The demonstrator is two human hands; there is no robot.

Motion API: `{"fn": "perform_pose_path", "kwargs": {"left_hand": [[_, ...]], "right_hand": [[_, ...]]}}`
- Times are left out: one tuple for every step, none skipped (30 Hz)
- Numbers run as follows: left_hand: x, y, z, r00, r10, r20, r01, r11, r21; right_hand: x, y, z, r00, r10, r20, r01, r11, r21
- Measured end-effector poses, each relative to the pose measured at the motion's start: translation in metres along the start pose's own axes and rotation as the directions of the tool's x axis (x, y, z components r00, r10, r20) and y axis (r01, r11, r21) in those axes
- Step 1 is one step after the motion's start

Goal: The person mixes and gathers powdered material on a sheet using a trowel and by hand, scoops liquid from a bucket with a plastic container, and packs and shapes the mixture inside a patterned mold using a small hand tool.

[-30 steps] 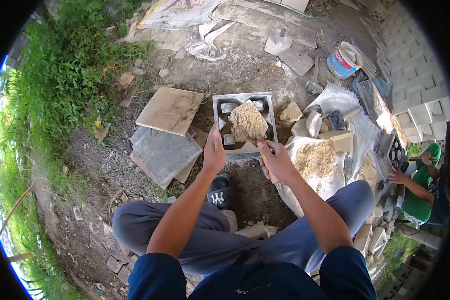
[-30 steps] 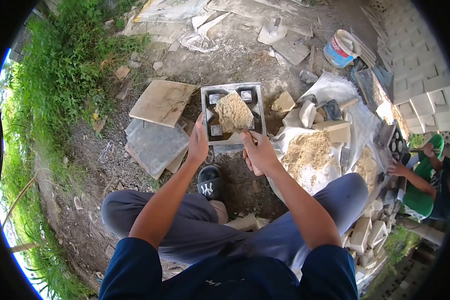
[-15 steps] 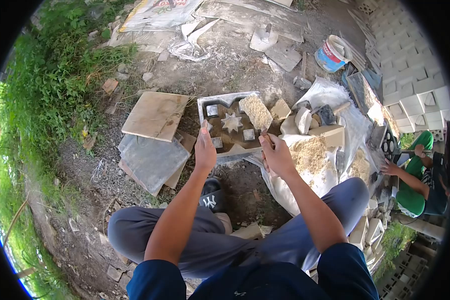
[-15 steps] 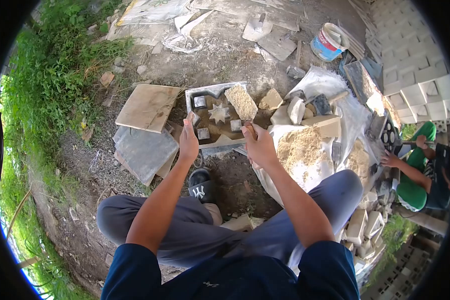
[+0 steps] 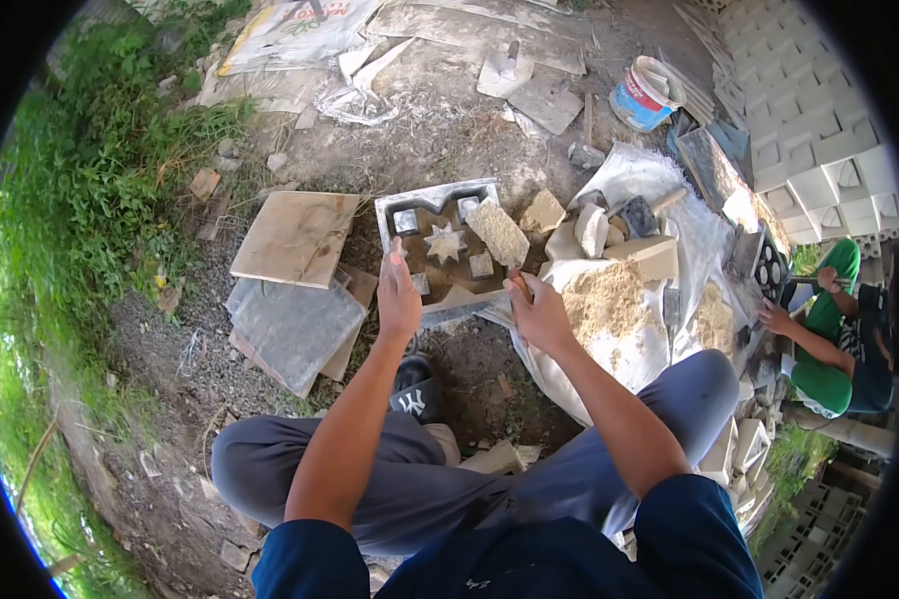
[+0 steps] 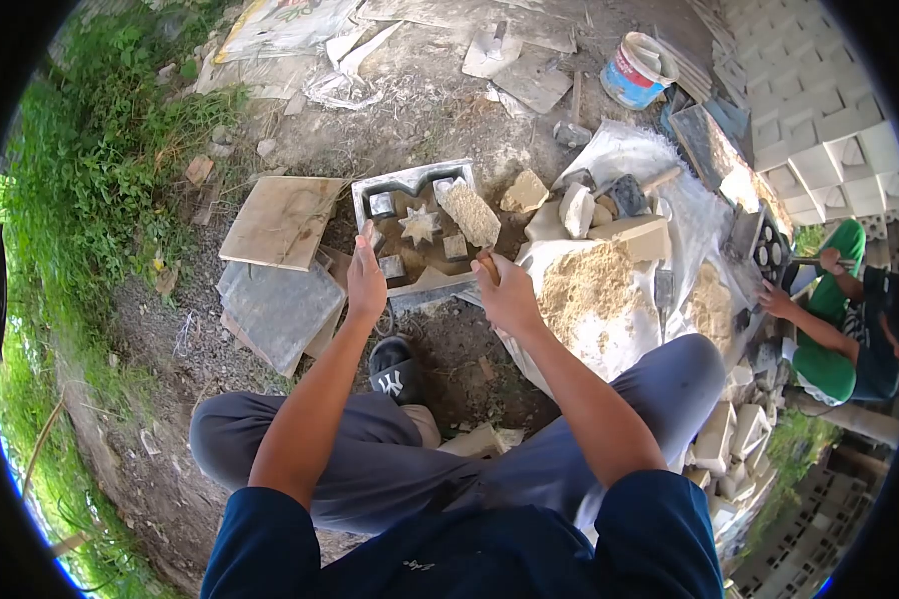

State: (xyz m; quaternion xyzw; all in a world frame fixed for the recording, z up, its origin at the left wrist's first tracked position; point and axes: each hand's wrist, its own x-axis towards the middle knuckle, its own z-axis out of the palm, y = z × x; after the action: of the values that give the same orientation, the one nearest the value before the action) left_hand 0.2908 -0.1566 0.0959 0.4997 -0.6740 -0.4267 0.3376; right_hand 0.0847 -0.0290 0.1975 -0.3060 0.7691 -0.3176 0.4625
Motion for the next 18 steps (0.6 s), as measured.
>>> {"fn": "perform_pose_path", "kwargs": {"left_hand": [[0.0,-0.011,0.002,0.998,0.06,0.005,-0.06,0.998,0.028],[0.003,-0.021,0.004,0.982,0.186,0.013,-0.187,0.979,0.086],[0.004,-0.019,0.003,0.966,0.258,0.016,-0.258,0.958,0.121],[0.005,-0.018,0.002,0.948,0.318,0.026,-0.318,0.937,0.147],[0.004,-0.016,0.0,0.973,0.23,0.025,-0.232,0.967,0.108],[0.002,-0.001,-0.005,0.99,0.141,0.024,-0.143,0.987,0.069],[0.001,0.007,-0.007,0.999,-0.041,0.035,0.041,0.999,-0.012],[0.0,0.015,-0.008,0.999,-0.041,0.034,0.041,0.999,-0.013],[-0.001,0.015,-0.008,0.998,-0.063,0.028,0.063,0.998,0.001],[-0.002,0.015,-0.008,0.996,-0.085,0.022,0.085,0.996,0.015],[-0.002,0.015,-0.009,0.995,-0.097,0.02,0.096,0.995,0.025],[-0.002,0.014,-0.009,0.994,-0.104,0.019,0.103,0.994,0.027],[-0.003,0.013,-0.008,0.994,-0.111,0.018,0.111,0.993,0.028],[-0.002,0.012,-0.008,0.994,-0.112,0.017,0.111,0.993,0.025],[-0.002,0.011,-0.008,0.994,-0.111,0.015,0.111,0.994,0.022],[-0.002,0.01,-0.009,0.994,-0.111,0.013,0.111,0.994,0.023],[-0.002,0.009,-0.009,0.994,-0.111,0.011,0.11,0.994,0.024],[-0.002,0.007,-0.009,0.994,-0.112,0.01,0.112,0.993,0.027]], "right_hand": [[0.004,0.007,0.003,1.0,0.0,-0.001,0.0,1.0,0.0],[0.011,0.018,0.009,0.997,-0.053,-0.05,0.05,0.997,-0.053],[0.012,0.016,0.012,0.989,-0.108,-0.096,0.098,0.989,-0.107],[0.014,0.016,0.012,0.989,-0.11,-0.097,0.1,0.989,-0.105],[0.015,0.015,0.012,0.986,-0.134,-0.096,0.121,0.984,-0.132],[0.015,0.013,0.013,0.983,-0.155,-0.093,0.139,0.977,-0.16],[0.018,0.018,0.014,0.984,-0.154,-0.093,0.138,0.977,-0.16],[0.023,0.025,0.016,0.981,-0.173,-0.09,0.152,0.967,-0.203],[0.028,0.029,0.018,0.978,-0.192,-0.086,0.166,0.955,-0.246],[0.032,0.035,0.021,0.977,-0.193,-0.086,0.167,0.955,-0.246],[0.033,0.041,0.025,0.938,-0.315,-0.145,0.267,0.923,-0.279],[0.032,0.04,0.027,0.881,-0.43,-0.197,0.357,0.878,-0.318],[0.031,0.039,0.026,0.883,-0.427,-0.195,0.355,0.879,-0.319],[0.03,0.038,0.024,0.918,-0.361,-0.161,0.296,0.898,-0.324],[0.029,0.034,0.022,0.947,-0.293,-0.129,0.237,0.913,-0.331],[0.026,0.032,0.021,0.948,-0.292,-0.127,0.237,0.913,-0.332],[0.021,0.031,0.022,0.928,-0.344,-0.141,0.289,0.907,-0.308],[0.016,0.031,0.023,0.906,-0.394,-0.155,0.341,0.896,-0.283]]}}
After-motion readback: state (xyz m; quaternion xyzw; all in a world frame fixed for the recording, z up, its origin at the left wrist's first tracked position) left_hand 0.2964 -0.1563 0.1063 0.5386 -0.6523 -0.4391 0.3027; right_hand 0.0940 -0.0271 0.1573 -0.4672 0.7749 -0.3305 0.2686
